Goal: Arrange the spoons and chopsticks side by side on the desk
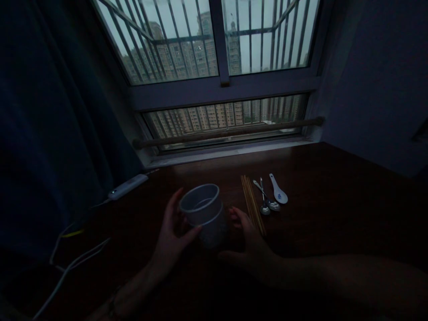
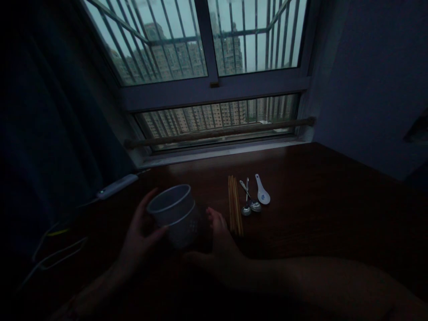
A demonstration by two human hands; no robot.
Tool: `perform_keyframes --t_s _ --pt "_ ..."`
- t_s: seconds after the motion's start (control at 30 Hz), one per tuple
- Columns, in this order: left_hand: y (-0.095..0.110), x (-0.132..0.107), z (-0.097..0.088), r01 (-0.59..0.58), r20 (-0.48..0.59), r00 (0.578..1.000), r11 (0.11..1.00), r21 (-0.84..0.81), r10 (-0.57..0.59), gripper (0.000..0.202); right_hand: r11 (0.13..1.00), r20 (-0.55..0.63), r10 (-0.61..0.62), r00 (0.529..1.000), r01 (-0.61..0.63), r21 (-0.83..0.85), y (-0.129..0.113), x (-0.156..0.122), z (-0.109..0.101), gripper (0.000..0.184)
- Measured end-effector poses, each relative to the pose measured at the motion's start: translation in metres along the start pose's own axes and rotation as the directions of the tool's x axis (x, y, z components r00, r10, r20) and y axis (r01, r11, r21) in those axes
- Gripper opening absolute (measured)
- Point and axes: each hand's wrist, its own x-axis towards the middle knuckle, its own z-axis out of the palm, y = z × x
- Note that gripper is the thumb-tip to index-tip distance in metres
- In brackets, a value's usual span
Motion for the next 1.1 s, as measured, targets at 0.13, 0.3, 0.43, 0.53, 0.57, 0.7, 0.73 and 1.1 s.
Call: perform_keyframes --t_s 0.13,0.3,0.43,0.53,0.57,0.7,0.73,1.1 --pt "-0.002 -0.01 0.02 -0.037 0.131 0.99 0.994 -0.107 0.051 0.088 0.992 0.034 -0.059 0.998 0.055 0.113 0.002 0.002 0.002 0.089" --pt "-0.03 0.006 0.041 -0.121 0.179 0.967 0.945 -0.304 0.181 0.099 0.987 -0.059 -0.082 0.995 0.089 0.131 -0.002 0.013 -0.004 0.083" --pt "-0.058 0.006 0.048 -0.222 0.22 0.931 0.932 -0.287 0.29 0.083 0.988 -0.277 -0.106 0.955 0.133 0.077 -0.008 0.045 -0.031 0.082" --pt "-0.065 -0.002 0.046 -0.257 0.331 0.897 0.954 -0.154 0.295 0.069 0.974 -0.51 -0.227 0.83 0.2 -0.107 -0.013 0.078 -0.077 0.078" --pt "-0.065 -0.004 0.044 -0.296 0.353 0.881 0.949 -0.11 0.315 0.066 0.959 -0.568 -0.283 0.773 0.212 -0.189 -0.011 0.087 -0.097 0.076" --pt "-0.054 -0.007 0.041 -0.574 0.481 0.718 0.819 -0.001 0.504 0.067 0.907 -0.631 -0.395 0.668 0.174 -0.384 0.021 0.105 -0.181 0.077" --pt "-0.052 -0.006 0.042 -0.64 0.516 0.659 0.769 0.003 0.547 0.068 0.9 -0.618 -0.384 0.687 0.126 -0.418 0.035 0.104 -0.2 0.084" --pt "-0.028 -0.012 0.047 -0.936 0.633 0.294 0.35 0.038 0.716 0.042 0.833 -0.778 -0.064 0.626 -0.395 -0.386 0.11 0.085 -0.254 0.098"
